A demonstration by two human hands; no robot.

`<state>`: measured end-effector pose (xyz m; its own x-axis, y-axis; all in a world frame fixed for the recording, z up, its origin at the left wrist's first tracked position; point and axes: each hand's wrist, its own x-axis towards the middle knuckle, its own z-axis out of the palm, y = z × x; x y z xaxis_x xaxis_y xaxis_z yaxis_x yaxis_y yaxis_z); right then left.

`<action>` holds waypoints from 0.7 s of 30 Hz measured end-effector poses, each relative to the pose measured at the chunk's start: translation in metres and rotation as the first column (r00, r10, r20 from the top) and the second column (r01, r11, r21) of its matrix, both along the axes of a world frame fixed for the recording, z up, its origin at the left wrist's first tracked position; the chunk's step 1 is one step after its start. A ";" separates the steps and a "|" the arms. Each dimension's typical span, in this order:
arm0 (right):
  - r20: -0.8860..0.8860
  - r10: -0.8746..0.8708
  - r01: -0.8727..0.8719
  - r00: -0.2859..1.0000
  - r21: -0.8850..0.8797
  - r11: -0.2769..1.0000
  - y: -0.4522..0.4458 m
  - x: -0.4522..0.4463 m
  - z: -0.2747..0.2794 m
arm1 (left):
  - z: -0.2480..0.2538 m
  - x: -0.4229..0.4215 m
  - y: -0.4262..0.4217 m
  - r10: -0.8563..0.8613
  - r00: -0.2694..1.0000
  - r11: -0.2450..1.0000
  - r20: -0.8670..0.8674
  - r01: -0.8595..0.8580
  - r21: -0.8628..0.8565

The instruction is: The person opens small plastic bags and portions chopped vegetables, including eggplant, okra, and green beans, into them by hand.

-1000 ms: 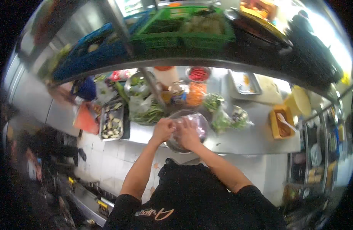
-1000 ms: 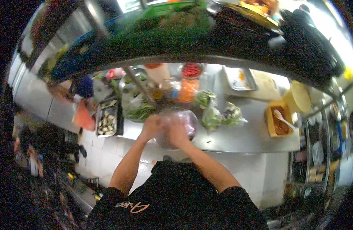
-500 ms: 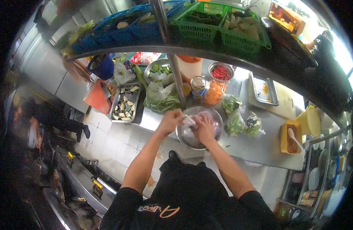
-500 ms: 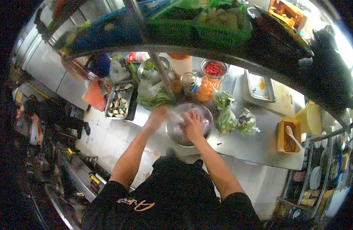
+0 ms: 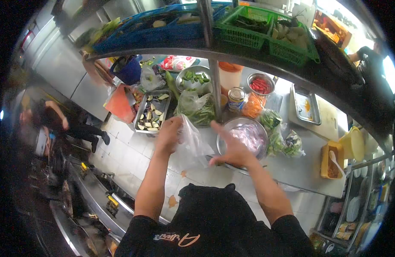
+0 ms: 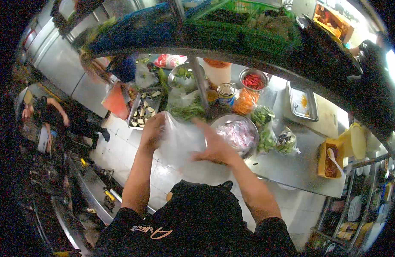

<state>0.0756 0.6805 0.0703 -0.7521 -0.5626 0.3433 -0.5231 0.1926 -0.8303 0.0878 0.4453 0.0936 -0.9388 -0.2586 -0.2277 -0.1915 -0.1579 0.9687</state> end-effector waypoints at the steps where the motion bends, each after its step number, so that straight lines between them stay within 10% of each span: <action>1: -0.009 0.010 -0.009 1.000 0.022 1.000 -0.010 0.004 -0.001 | 0.005 0.005 0.000 0.017 1.000 0.998 0.003 -0.017 0.053; 4: 0.102 -0.018 0.004 0.995 0.143 0.990 -0.039 0.013 -0.005 | 0.000 0.014 -0.020 0.026 0.998 0.998 0.051 -0.023 -0.066; 5: 0.438 -0.122 0.098 0.890 0.078 0.992 -0.046 0.015 -0.003 | -0.003 0.019 -0.032 0.026 0.998 0.987 0.053 -0.017 -0.162; 10: 0.748 0.069 0.219 0.660 -0.280 0.935 -0.067 -0.007 -0.023 | 0.005 0.069 -0.099 -0.291 0.938 0.921 0.188 0.328 -0.209; 15: 0.726 0.017 0.212 0.688 -0.224 0.951 -0.105 0.004 -0.019 | -0.010 0.121 -0.174 -0.419 0.890 0.818 0.182 0.456 -0.350; 21: 0.591 -0.373 0.347 0.716 0.163 0.924 -0.101 0.004 -0.023 | -0.038 0.172 -0.238 -0.164 0.984 0.979 0.067 0.171 -0.116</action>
<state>0.0794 0.5798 0.0476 -0.9416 -0.2085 -0.2643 0.1958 0.2992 -0.9339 0.2602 0.2072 0.0559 -0.9574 -0.1280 -0.2589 -0.2609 -0.0017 0.9654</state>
